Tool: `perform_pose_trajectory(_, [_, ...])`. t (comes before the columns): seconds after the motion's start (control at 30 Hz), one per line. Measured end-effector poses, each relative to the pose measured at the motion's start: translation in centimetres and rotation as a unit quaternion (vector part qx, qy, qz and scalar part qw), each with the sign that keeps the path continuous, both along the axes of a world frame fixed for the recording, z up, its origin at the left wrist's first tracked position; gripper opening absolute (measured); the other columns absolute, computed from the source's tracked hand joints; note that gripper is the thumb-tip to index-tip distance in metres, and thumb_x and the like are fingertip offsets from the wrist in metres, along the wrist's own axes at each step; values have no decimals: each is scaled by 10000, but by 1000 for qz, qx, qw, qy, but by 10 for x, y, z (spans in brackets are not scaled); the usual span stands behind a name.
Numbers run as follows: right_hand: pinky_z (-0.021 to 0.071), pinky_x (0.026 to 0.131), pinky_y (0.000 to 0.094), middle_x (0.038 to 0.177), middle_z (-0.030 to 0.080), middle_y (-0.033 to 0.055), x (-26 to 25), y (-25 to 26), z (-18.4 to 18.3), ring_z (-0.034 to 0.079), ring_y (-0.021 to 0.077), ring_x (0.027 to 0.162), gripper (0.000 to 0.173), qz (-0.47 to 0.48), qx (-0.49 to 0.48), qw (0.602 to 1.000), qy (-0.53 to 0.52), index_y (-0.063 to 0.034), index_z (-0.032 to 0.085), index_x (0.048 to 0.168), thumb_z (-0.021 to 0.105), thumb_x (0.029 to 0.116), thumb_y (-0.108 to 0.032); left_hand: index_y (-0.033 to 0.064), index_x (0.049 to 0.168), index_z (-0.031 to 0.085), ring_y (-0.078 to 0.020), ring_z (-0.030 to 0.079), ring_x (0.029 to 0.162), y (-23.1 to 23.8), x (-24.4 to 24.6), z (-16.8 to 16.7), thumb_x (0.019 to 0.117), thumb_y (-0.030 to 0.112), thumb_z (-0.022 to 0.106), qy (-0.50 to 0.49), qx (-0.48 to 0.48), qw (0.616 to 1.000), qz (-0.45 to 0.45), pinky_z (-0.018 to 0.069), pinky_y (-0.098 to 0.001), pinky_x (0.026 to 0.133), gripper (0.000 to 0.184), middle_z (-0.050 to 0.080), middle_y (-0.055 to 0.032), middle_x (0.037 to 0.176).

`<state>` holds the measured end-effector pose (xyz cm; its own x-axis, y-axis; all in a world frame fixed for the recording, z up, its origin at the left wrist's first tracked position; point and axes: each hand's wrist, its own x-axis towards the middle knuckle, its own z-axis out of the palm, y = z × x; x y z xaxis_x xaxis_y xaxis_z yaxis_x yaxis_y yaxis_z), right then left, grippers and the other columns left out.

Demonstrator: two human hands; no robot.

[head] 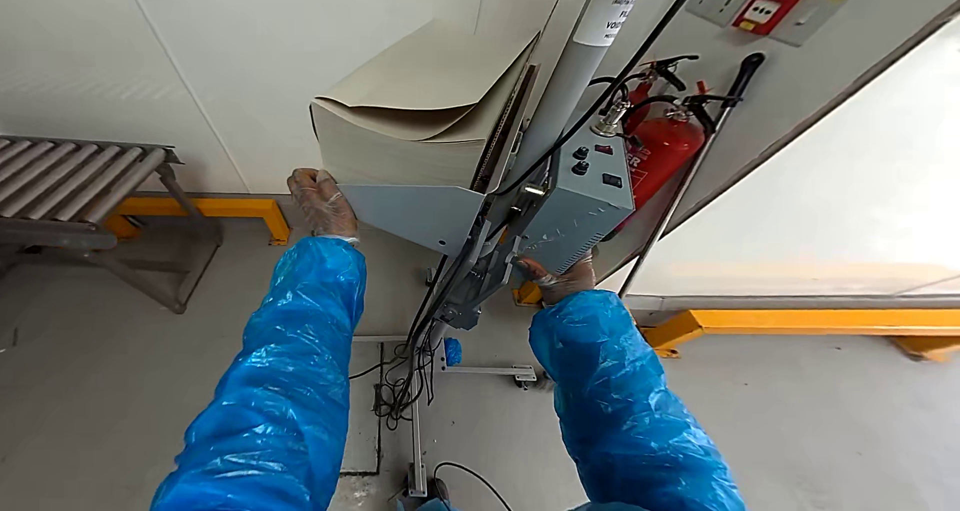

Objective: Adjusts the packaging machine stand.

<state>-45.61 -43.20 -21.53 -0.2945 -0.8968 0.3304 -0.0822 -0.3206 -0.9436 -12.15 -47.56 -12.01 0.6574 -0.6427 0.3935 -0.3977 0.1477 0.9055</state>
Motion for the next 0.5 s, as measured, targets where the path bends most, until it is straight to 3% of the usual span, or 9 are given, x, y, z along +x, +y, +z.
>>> perform_pose_trajectory(0.3, [504, 1073, 266, 1428, 555, 159, -32, -70, 7, 603, 113, 1251, 1230, 6, 26, 999, 28, 24, 157, 1581, 933, 628, -19, -36, 1128, 569, -261, 561, 1118, -95, -36, 4, 1065, 139, 378, 25, 22, 999, -28, 465, -382, 978, 267, 560, -205, 1165])
perform_pose_trajectory(0.5, [476, 1096, 279, 1455, 513, 185, -32, -109, 1, 562, 134, 1296, 1324, -55, 20, 997, 45, 43, 124, 1578, 964, 570, -130, -70, 1179, 557, -285, 555, 1171, -158, -47, 5, 1081, 135, 346, 31, 12, 996, -83, 455, -393, 1022, 310, 560, -243, 1216])
